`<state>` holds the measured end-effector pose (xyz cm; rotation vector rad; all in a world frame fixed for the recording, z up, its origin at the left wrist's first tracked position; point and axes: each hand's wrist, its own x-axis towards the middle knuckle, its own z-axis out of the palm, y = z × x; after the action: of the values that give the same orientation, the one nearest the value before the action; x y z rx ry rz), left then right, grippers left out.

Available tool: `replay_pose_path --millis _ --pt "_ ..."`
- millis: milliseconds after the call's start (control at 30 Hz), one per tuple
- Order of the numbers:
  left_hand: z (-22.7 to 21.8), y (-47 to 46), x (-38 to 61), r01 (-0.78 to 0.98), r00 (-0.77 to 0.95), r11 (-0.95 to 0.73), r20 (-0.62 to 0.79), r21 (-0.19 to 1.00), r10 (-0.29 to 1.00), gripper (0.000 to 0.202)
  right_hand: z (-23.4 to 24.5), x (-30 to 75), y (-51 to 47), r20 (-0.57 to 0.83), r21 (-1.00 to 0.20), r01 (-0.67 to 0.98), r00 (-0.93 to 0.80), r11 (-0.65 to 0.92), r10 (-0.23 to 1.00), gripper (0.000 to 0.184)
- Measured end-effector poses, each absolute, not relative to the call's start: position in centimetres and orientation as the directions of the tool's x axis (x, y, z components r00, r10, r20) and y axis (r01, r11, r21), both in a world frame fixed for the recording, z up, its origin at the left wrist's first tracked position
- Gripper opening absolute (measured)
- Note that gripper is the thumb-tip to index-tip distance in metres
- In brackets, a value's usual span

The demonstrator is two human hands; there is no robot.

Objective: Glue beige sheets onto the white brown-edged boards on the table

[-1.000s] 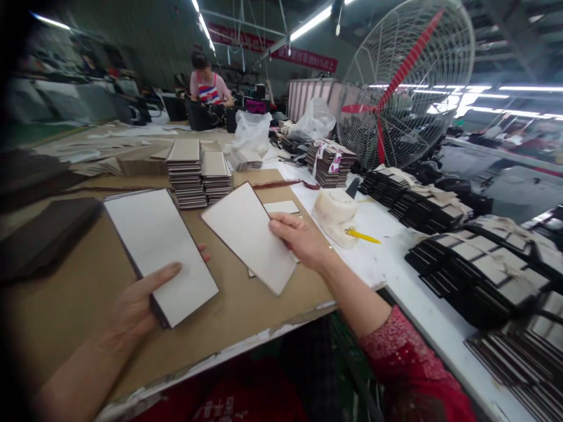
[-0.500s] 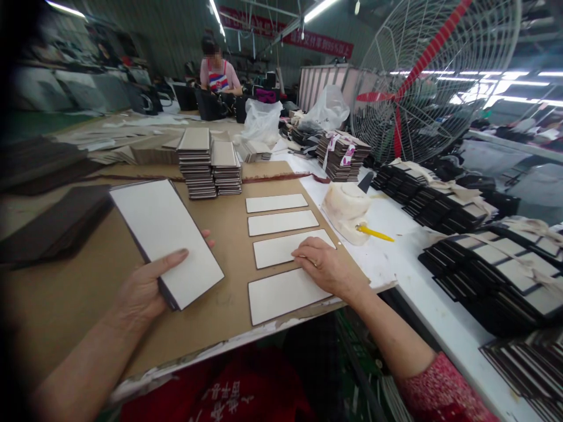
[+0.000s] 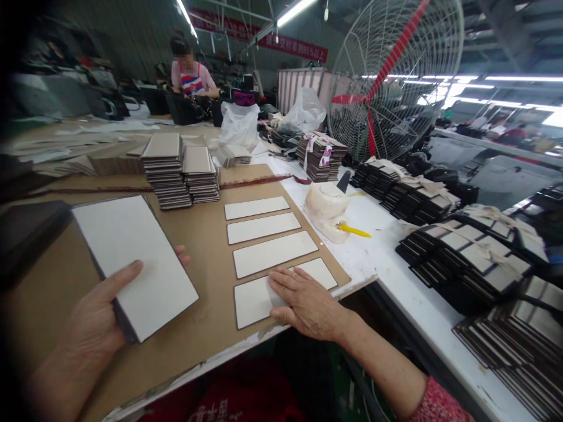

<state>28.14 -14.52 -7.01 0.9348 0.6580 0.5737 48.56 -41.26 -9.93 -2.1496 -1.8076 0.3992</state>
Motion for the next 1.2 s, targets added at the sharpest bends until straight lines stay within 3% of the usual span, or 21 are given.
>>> replay_pose_path --millis 167,233,300,467,600,700,767,867,933,1033,1133,1200 --pt "-8.3 -14.0 28.3 -0.135 0.735 0.548 -0.287 0.825 0.614 0.053 -8.7 48.1 -40.0 0.12 -0.435 0.893 0.183 -0.114 0.976 0.049" --pt "-8.9 -14.2 28.5 -0.118 0.778 0.551 -0.268 0.826 0.569 0.053 -7.5 47.7 -38.5 0.209 -0.508 0.858 0.208 -0.076 0.956 0.045" --pt "-9.2 -14.4 28.6 -0.158 0.761 0.492 -0.212 0.856 0.613 0.053 -6.3 47.6 -36.1 0.242 -0.623 0.781 0.26 -0.056 0.935 0.042" --pt "-8.9 -15.3 28.2 -0.281 0.691 0.389 -0.097 0.877 0.717 0.054 -4.5 46.3 -27.5 0.073 -0.877 0.472 0.317 -0.091 0.945 0.036" --pt "-8.9 -15.9 26.8 -0.341 0.602 0.353 -0.085 0.871 0.794 0.061 -4.9 43.7 -22.2 0.053 -0.964 0.263 0.277 -0.023 0.959 0.037" --pt "-9.1 -15.5 24.7 -0.393 0.515 0.4 -0.162 0.828 0.842 0.056 -4.4 43.0 -20.0 0.011 -0.994 0.111 0.238 -0.016 0.971 0.041" --pt "-9.3 -15.0 22.9 -0.438 0.454 0.437 -0.226 0.786 0.862 0.053 -3.1 43.9 -18.6 0.065 -0.996 0.068 0.238 0.05 0.969 0.039" --pt "-9.6 -14.3 20.0 -0.503 0.366 0.44 -0.278 0.744 0.888 0.052 -0.3 46.7 -15.7 0.187 -0.978 0.136 0.25 0.156 0.95 0.038" --pt "-10.1 -14.1 18.6 -0.529 0.287 0.412 -0.3 0.742 0.91 0.054 0.9 48.6 -13.2 0.211 -0.93 0.341 0.194 0.135 0.958 0.041" --pt "-10.9 -14.3 17.6 -0.54 0.192 0.37 -0.318 0.756 0.929 0.058 0.2 49.7 -9.1 0.208 -0.683 0.719 0.026 0.126 0.978 0.043" --pt "-11.6 -14.5 17.6 -0.545 0.178 0.36 -0.315 0.757 0.932 0.065 -3.1 49.3 -5.4 0.168 -0.508 0.845 -0.094 0.168 0.981 0.028" --pt "-11.7 -14.6 17.6 -0.549 0.185 0.367 -0.319 0.751 0.93 0.068 -5.7 48.6 -3.9 0.153 -0.438 0.882 -0.114 0.171 0.982 0.029"
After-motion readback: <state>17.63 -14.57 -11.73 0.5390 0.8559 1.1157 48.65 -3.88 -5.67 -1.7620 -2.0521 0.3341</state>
